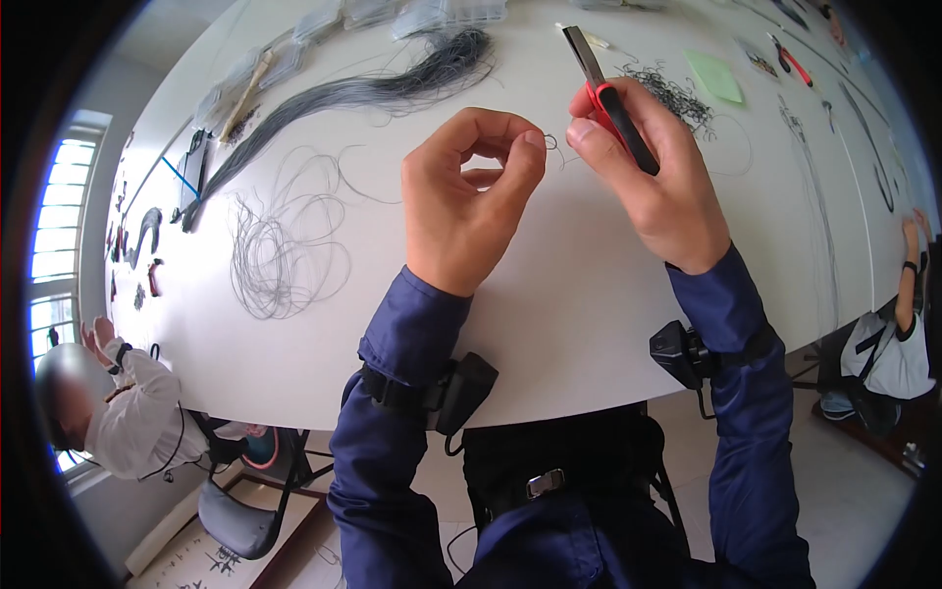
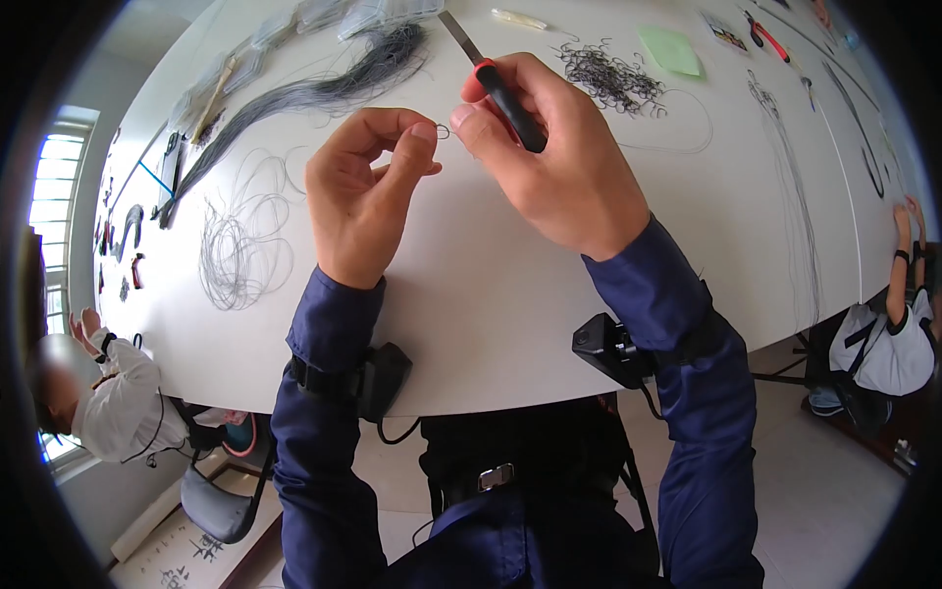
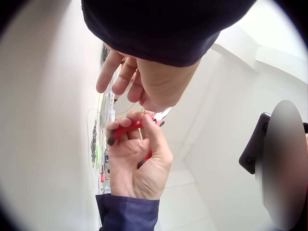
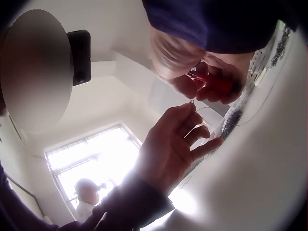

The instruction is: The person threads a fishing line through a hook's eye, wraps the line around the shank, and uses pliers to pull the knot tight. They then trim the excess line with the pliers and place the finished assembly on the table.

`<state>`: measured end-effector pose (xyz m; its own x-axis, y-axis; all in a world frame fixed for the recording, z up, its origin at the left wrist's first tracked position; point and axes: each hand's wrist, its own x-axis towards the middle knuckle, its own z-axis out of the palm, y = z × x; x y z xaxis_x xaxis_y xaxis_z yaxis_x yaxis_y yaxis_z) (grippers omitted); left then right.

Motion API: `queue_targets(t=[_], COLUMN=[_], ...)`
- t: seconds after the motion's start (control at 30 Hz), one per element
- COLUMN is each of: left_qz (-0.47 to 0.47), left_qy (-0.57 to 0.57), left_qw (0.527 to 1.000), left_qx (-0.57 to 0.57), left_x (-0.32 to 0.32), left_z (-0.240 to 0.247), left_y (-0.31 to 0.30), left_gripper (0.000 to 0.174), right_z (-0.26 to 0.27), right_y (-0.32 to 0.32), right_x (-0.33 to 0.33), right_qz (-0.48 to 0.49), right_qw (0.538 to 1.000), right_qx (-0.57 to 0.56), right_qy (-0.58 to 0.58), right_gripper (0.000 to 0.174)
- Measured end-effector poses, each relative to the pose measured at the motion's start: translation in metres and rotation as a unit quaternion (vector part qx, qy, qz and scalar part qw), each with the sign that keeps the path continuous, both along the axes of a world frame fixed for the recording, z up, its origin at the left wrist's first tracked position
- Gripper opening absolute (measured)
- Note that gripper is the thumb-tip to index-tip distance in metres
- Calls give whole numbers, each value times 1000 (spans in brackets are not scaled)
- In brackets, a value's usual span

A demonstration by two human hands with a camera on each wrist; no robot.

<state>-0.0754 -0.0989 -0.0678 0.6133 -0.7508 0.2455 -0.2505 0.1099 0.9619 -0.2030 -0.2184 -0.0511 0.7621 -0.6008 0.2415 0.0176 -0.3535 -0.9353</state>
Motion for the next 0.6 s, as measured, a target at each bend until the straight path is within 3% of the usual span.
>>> queue_targets(t=[0.2,0.6], left_qz=[129,146], left_qy=[23,-12], left_qw=[990,988], left_qx=[-45,-50], left_x=[14,13], left_z=[-4,-1], left_y=[0,-1], left_gripper=[12,8], right_z=[6,-2], right_y=[2,6], right_x=[-1,1], right_qz=[3,21], right_qw=[993,982], right_qx=[-98,-174], right_qy=[64,76], right_gripper=[29,24])
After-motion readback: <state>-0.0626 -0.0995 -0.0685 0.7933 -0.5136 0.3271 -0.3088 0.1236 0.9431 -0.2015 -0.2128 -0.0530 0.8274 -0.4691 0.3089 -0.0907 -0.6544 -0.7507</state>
